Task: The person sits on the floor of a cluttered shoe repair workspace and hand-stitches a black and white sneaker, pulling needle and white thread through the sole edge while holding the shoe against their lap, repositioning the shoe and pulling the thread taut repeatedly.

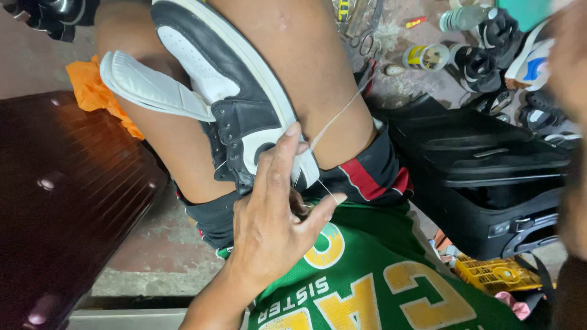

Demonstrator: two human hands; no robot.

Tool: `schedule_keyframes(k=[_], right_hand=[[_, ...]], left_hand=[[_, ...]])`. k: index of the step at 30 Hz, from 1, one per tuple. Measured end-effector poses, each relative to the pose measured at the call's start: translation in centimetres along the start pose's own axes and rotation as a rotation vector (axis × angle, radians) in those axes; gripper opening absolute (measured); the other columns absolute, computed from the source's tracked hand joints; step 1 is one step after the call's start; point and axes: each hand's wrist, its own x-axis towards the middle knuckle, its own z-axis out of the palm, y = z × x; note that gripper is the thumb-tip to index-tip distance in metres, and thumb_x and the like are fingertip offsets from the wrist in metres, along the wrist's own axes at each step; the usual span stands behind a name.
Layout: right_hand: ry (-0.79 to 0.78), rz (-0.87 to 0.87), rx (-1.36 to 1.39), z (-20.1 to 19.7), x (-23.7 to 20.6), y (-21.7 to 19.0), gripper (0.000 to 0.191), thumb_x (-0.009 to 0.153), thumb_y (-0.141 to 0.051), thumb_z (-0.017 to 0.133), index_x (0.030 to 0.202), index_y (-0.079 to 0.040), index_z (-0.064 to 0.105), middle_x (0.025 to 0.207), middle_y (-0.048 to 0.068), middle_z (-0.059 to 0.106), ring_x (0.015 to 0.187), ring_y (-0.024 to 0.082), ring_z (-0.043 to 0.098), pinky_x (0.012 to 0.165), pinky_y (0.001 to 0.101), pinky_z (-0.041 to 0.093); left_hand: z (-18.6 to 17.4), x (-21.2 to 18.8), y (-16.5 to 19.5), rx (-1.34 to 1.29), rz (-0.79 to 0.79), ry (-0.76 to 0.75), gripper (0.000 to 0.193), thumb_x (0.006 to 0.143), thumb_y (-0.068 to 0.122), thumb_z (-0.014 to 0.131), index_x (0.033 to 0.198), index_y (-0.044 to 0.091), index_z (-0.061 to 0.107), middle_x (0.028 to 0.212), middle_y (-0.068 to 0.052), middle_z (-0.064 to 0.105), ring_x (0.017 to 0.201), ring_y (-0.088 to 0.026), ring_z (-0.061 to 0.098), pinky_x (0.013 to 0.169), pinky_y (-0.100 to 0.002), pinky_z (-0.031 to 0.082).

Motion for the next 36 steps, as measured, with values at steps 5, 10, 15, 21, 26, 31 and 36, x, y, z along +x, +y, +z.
schedule_keyframes(k=[5, 10, 15, 21, 26, 31, 36], right_hand=[[-0.765, 0.321, 0.535, 1.5, -0.8, -12.9, 0.04, 0.092, -0.017, 0.061, 0.132, -0.018, 0.063, 0.088, 0.015, 0.074, 0.074, 0.034, 0.071, 0.067, 0.0491, 0.057], [-0.202, 0.223, 1.065, 2.5, -1.7, -17.0, 0.034, 0.112, -0.022, 0.049, 0.141, -0.005, 0.05, 0.107, 0.013, 0.071, 0.089, 0.025, 0.072, 0.08, 0.0383, 0.058], [-0.078, 0.535, 1.743, 0.5, -1.0, -15.9, 0.044, 0.113, -0.03, 0.051, 0.146, -0.002, 0.046, 0.085, 0.0, 0.055, 0.07, 0.009, 0.046, 0.067, 0.0254, 0.041], [-0.231, 0.423, 1.36, 1.3, 0.1, -18.7, 0.082, 0.08, -0.027, 0.089, 0.142, 0.002, 0.043, 0.084, -0.002, 0.052, 0.068, 0.005, 0.045, 0.058, 0.0207, 0.039], [-0.059, 0.308, 0.962, 3.7, 1.2, -20.8, 0.088, 0.07, -0.035, 0.101, 0.134, -0.001, 0.052, 0.078, -0.002, 0.057, 0.063, 0.004, 0.052, 0.057, 0.0226, 0.047], [0.008, 0.271, 0.913, 4.1, 1.5, -20.9, 0.088, 0.069, -0.035, 0.101, 0.134, -0.002, 0.052, 0.077, -0.003, 0.056, 0.064, 0.004, 0.052, 0.059, 0.022, 0.048], [-0.086, 0.345, 0.904, 3.9, 1.7, -21.3, 0.086, 0.068, -0.031, 0.102, 0.133, -0.003, 0.053, 0.072, -0.005, 0.054, 0.058, 0.003, 0.045, 0.053, 0.0203, 0.04]], left_hand=[[0.4, -0.3, -0.1, -0.032, -0.02, 0.007, 0.096, 0.08, 0.023, 0.09, 0.154, 0.002, 0.033, 0.135, -0.011, 0.063, 0.061, -0.01, 0.061, 0.05, -0.025, 0.052], [0.6, -2.5, -1.2, -0.131, 0.158, 0.224, 0.056, 0.081, 0.005, 0.081, 0.132, 0.003, 0.057, 0.133, -0.025, 0.051, 0.08, -0.018, 0.068, 0.056, -0.022, 0.052], [-1.1, -3.2, -4.3, -0.008, 0.04, 0.48, 0.016, 0.099, 0.002, 0.062, 0.115, 0.0, 0.062, 0.12, -0.019, 0.063, 0.086, -0.023, 0.064, 0.073, -0.027, 0.052], [0.1, -3.1, -7.1, 0.225, 0.088, 0.21, 0.013, 0.085, 0.007, 0.065, 0.097, 0.001, 0.063, 0.088, -0.017, 0.06, 0.079, -0.037, 0.055, 0.07, -0.044, 0.046], [-0.6, -4.4, -8.4, 0.063, 0.036, 0.359, 0.03, 0.088, 0.01, 0.072, 0.069, 0.004, 0.049, 0.07, -0.011, 0.049, 0.067, -0.03, 0.047, 0.063, -0.042, 0.036], [-2.9, -4.8, -7.4, 0.142, -0.062, 0.551, 0.015, 0.093, 0.006, 0.07, 0.083, 0.0, 0.061, 0.084, -0.014, 0.055, 0.072, -0.031, 0.054, 0.066, -0.043, 0.045], [-2.4, -3.1, -6.8, 0.249, 0.127, 0.228, 0.016, 0.083, 0.01, 0.071, 0.094, -0.002, 0.066, 0.1, -0.018, 0.064, 0.086, -0.034, 0.066, 0.072, -0.043, 0.054]])
